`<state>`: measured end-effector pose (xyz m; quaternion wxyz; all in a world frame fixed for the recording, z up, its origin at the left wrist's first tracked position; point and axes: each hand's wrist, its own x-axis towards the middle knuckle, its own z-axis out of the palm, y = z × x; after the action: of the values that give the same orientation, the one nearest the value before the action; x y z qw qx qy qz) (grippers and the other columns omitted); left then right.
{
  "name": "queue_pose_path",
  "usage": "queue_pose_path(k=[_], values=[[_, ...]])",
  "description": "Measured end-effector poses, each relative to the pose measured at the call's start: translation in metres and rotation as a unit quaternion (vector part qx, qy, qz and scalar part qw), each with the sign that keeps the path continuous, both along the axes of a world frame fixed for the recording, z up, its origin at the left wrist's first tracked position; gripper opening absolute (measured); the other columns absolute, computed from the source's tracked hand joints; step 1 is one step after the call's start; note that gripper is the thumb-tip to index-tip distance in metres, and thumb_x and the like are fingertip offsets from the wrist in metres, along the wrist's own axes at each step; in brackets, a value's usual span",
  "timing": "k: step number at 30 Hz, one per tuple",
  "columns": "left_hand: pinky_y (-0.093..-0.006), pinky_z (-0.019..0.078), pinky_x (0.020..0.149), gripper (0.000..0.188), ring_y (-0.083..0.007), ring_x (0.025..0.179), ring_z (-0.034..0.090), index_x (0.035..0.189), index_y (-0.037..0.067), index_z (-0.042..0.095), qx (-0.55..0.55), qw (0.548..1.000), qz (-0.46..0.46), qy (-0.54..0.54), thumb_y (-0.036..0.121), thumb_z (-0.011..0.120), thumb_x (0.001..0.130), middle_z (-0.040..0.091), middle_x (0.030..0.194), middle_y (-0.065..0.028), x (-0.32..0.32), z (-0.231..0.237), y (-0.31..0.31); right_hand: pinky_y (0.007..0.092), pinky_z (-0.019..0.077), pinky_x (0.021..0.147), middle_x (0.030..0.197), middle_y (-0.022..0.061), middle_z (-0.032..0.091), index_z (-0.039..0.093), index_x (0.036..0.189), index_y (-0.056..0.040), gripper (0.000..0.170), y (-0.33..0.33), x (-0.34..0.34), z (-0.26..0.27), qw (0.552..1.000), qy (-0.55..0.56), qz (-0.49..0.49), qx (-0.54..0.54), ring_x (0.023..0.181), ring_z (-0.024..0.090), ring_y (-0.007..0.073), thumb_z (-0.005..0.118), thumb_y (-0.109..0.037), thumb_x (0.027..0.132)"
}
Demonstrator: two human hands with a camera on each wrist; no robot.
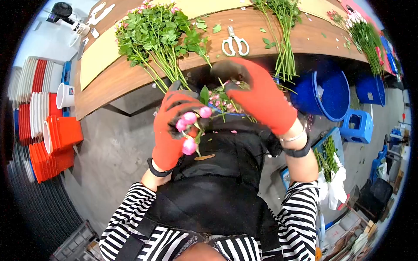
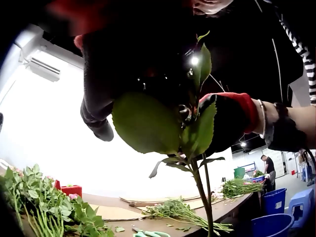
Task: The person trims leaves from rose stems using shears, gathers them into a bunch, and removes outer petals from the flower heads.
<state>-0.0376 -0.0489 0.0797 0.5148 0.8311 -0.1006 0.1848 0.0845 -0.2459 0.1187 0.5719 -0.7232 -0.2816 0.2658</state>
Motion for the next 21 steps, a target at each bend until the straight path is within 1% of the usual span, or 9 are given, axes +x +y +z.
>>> queue_pose_path(k=[2,3,6,8,9,12,15,18,21], values=[[-0.0372,0.0453,0.092,0.031,-0.0247,0.097,0.059,0.098,0.005,0.071,-0.039,0.999,0.002,0.009,0.000,0.066,0.068,0.065,0.099,-0.0080,0.002,-0.002,0.008,0.0313,0.0443,0.098,0.111,0.0077,0.066,0.064,0.115,0.0011,0.034,0.011,-0.021,0.004,0.993,0.007,-0.100,0.063,0.107,0.059,0.0161,0.064,-0.004,0.081],[-0.0368,0.0451,0.092,0.030,-0.0237,0.096,0.060,0.099,0.004,0.070,-0.061,0.998,0.006,0.017,0.000,0.066,0.070,0.065,0.100,-0.0079,0.002,-0.002,0.012,0.0321,0.0432,0.101,0.113,0.0086,0.066,0.065,0.115,0.0001,0.038,0.011,-0.021,-0.002,0.992,-0.003,-0.118,0.046,0.111,0.059,0.0167,0.066,0.000,0.077],[-0.0403,0.0433,0.099,0.029,-0.0242,0.095,0.062,0.099,0.003,0.068,-0.180,0.980,0.031,0.076,-0.004,0.067,0.071,0.066,0.101,-0.0083,0.000,0.003,0.010,0.0353,0.0461,0.095,0.111,0.0099,0.066,0.068,0.109,-0.0035,0.042,0.019,-0.039,0.002,0.977,-0.187,-0.085,0.053,0.105,0.062,0.0247,0.077,-0.003,0.069],[-0.0395,0.0440,0.100,0.032,-0.0241,0.095,0.063,0.098,0.002,0.067,-0.259,0.959,0.043,0.109,-0.009,0.066,0.069,0.066,0.102,-0.0089,0.000,0.003,0.006,0.0361,0.0468,0.093,0.110,0.0099,0.066,0.068,0.106,-0.0033,0.041,0.029,-0.047,0.001,0.970,-0.213,-0.108,0.039,0.103,0.062,0.0255,0.079,-0.005,0.067],[-0.0386,0.0446,0.098,0.032,-0.0239,0.095,0.063,0.099,0.002,0.067,-0.248,0.962,0.044,0.104,-0.009,0.066,0.068,0.066,0.102,-0.0091,0.001,0.001,0.005,0.0365,0.0471,0.092,0.110,0.0098,0.066,0.068,0.104,-0.0032,0.041,0.033,-0.049,0.000,0.966,-0.227,-0.120,0.031,0.103,0.062,0.0259,0.080,-0.006,0.066],[-0.0363,0.0462,0.094,0.034,-0.0236,0.096,0.063,0.099,0.001,0.067,-0.236,0.967,0.046,0.087,-0.009,0.064,0.066,0.065,0.101,-0.0106,0.002,0.000,0.002,0.0351,0.0471,0.091,0.107,0.0088,0.065,0.068,0.101,-0.0018,0.040,0.040,-0.054,-0.017,0.966,-0.185,-0.161,0.084,0.102,0.061,0.0251,0.082,-0.005,0.063],[-0.0349,0.0464,0.093,0.036,-0.0234,0.096,0.062,0.100,0.000,0.067,-0.260,0.961,0.045,0.085,-0.009,0.063,0.066,0.064,0.102,-0.0110,0.002,-0.003,0.002,0.0333,0.0467,0.091,0.107,0.0090,0.064,0.066,0.101,0.0001,0.040,0.043,-0.060,-0.015,0.971,-0.051,-0.172,0.157,0.102,0.061,0.0233,0.079,0.001,0.063],[-0.0339,0.0464,0.092,0.036,-0.0223,0.096,0.062,0.102,-0.001,0.067,-0.288,0.953,0.033,0.089,-0.007,0.063,0.066,0.064,0.103,-0.0104,0.003,-0.002,0.001,0.0314,0.0471,0.090,0.108,0.0092,0.062,0.064,0.102,0.0018,0.036,0.042,-0.061,-0.025,0.954,0.080,-0.174,0.231,0.102,0.060,0.0201,0.072,0.007,0.068],[-0.0329,0.0465,0.090,0.036,-0.0210,0.097,0.061,0.103,-0.002,0.066,-0.321,0.941,0.031,0.101,-0.002,0.065,0.067,0.064,0.105,-0.0096,0.003,-0.002,-0.001,0.0306,0.0479,0.090,0.109,0.0097,0.061,0.063,0.106,0.0024,0.037,0.048,-0.061,-0.030,0.949,0.027,-0.175,0.259,0.104,0.059,0.0184,0.065,0.012,0.070]])
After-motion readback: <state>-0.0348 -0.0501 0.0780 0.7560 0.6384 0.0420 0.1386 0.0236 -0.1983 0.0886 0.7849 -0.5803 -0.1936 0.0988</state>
